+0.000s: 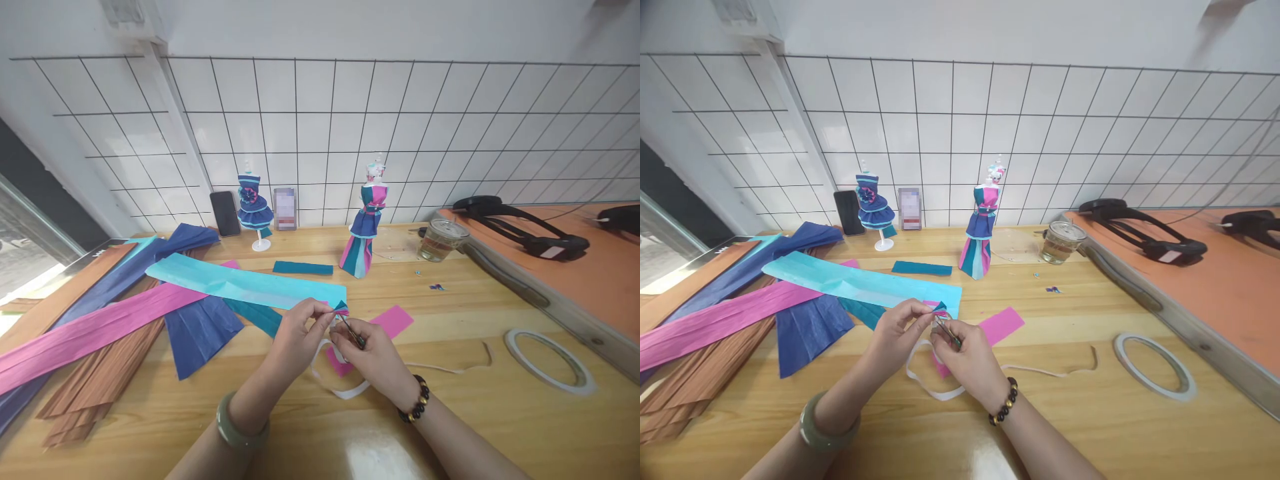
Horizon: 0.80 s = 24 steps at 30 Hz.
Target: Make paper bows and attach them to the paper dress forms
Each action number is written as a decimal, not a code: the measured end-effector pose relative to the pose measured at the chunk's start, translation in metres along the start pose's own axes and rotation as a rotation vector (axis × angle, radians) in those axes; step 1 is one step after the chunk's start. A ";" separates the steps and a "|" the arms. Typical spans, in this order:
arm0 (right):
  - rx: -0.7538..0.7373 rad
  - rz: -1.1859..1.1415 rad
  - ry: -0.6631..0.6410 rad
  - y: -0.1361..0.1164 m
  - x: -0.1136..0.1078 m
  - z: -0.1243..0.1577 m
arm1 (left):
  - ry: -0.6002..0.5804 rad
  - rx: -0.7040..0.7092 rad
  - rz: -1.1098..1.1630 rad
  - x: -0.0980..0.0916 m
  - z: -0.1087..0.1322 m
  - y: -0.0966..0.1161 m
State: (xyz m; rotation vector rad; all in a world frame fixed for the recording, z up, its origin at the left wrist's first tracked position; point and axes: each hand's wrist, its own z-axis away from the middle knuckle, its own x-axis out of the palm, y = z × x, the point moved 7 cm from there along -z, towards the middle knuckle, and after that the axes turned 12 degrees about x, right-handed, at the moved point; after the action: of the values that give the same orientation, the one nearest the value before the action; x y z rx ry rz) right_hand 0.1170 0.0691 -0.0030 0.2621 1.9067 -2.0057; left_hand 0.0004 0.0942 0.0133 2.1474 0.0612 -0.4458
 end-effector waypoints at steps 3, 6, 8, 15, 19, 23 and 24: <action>0.024 -0.019 0.000 0.001 0.000 0.000 | 0.004 -0.049 0.072 0.001 0.001 -0.004; 0.020 -0.028 -0.023 0.001 0.000 0.001 | 0.032 -0.098 0.144 0.000 0.002 -0.009; 0.007 -0.019 -0.041 0.000 -0.001 0.002 | 0.038 -0.110 0.183 0.000 0.002 -0.010; -0.002 0.194 -0.009 -0.005 -0.019 0.007 | 0.040 -0.116 0.208 -0.001 0.002 -0.010; 0.033 0.397 -0.011 -0.014 -0.029 0.011 | 0.052 -0.111 0.248 -0.001 0.003 -0.010; 0.049 0.551 -0.042 -0.022 -0.034 0.015 | 0.049 -0.101 0.249 0.000 0.004 -0.009; 0.044 0.585 -0.039 -0.025 -0.035 0.016 | 0.046 -0.100 0.249 0.000 0.003 -0.009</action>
State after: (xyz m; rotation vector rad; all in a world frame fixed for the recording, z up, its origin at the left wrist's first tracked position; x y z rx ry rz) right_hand 0.1415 0.0581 0.0340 0.6960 1.5274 -1.6387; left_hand -0.0023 0.0965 0.0046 2.0341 -0.1542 -0.2435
